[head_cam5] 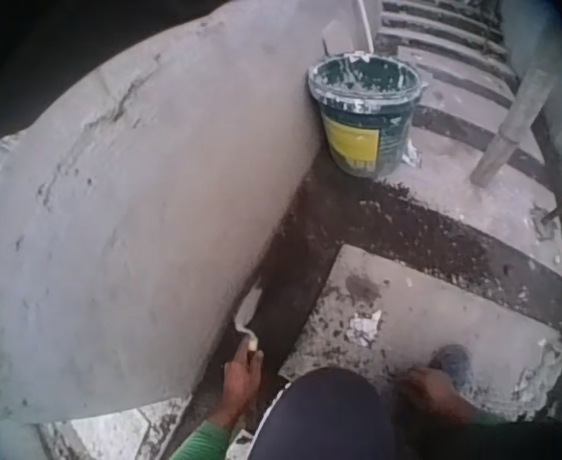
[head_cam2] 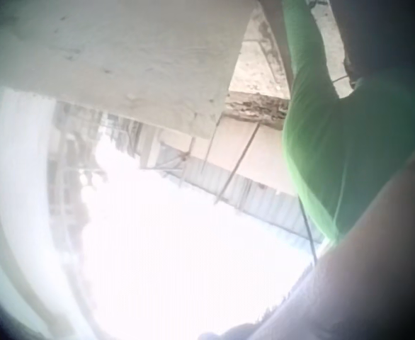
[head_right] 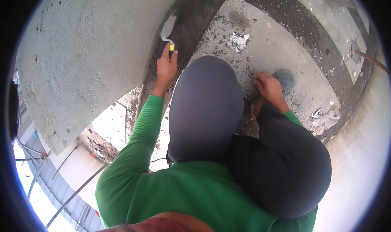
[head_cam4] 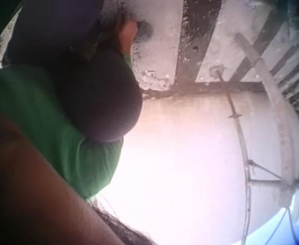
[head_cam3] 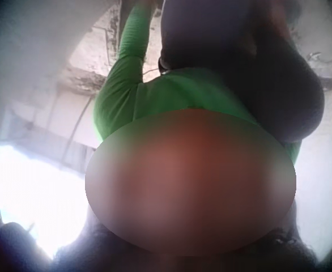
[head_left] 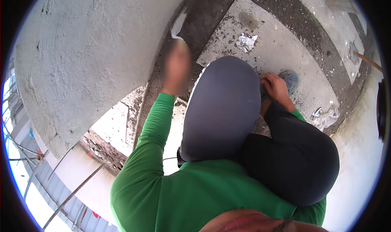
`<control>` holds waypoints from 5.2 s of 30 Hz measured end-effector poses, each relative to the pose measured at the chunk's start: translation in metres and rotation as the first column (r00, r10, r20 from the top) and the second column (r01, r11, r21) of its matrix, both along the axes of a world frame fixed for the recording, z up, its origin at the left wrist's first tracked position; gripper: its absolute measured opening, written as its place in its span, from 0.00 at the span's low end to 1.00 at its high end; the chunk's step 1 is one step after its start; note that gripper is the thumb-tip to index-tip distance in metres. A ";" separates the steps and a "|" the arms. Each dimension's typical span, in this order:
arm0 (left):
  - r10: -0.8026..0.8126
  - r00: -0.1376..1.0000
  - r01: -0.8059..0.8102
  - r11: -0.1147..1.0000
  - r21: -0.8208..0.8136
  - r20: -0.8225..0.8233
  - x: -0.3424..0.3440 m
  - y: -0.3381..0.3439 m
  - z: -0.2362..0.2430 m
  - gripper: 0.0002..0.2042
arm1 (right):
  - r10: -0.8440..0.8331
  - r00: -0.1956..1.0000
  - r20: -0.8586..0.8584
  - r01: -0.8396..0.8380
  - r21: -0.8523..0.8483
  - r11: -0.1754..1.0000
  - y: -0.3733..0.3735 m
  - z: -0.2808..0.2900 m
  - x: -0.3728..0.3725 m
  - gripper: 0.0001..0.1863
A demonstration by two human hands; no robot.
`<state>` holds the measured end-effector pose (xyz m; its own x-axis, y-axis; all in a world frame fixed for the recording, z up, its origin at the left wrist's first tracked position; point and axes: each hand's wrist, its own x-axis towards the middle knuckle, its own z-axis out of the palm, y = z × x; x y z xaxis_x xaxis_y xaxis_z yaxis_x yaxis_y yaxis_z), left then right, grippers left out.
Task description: The person uses a trowel to apply and smooth a layer of cement onto a concrete floor surface. They repeatedly scoop the material and spread it evenly across the ground, working in a crouched position.
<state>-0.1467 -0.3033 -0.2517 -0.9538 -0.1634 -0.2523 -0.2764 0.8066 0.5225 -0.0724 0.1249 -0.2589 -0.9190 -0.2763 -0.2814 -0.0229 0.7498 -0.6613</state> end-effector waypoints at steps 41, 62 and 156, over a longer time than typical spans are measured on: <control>0.243 0.726 -0.687 0.267 0.676 0.643 -0.004 0.001 0.010 0.17 | 0.048 0.990 0.132 -0.071 0.175 0.982 -0.005 -0.015 0.001 0.13; 0.261 0.624 -0.732 -0.135 0.668 0.736 0.080 0.004 -0.001 0.13 | 0.048 0.985 0.164 -0.088 0.250 0.964 -0.003 -0.021 0.002 0.14; 0.191 0.896 -0.115 0.972 -0.206 0.402 0.216 -0.165 -0.004 0.29 | 0.221 0.954 0.201 -0.277 0.319 0.906 -0.015 -0.017 -0.003 0.14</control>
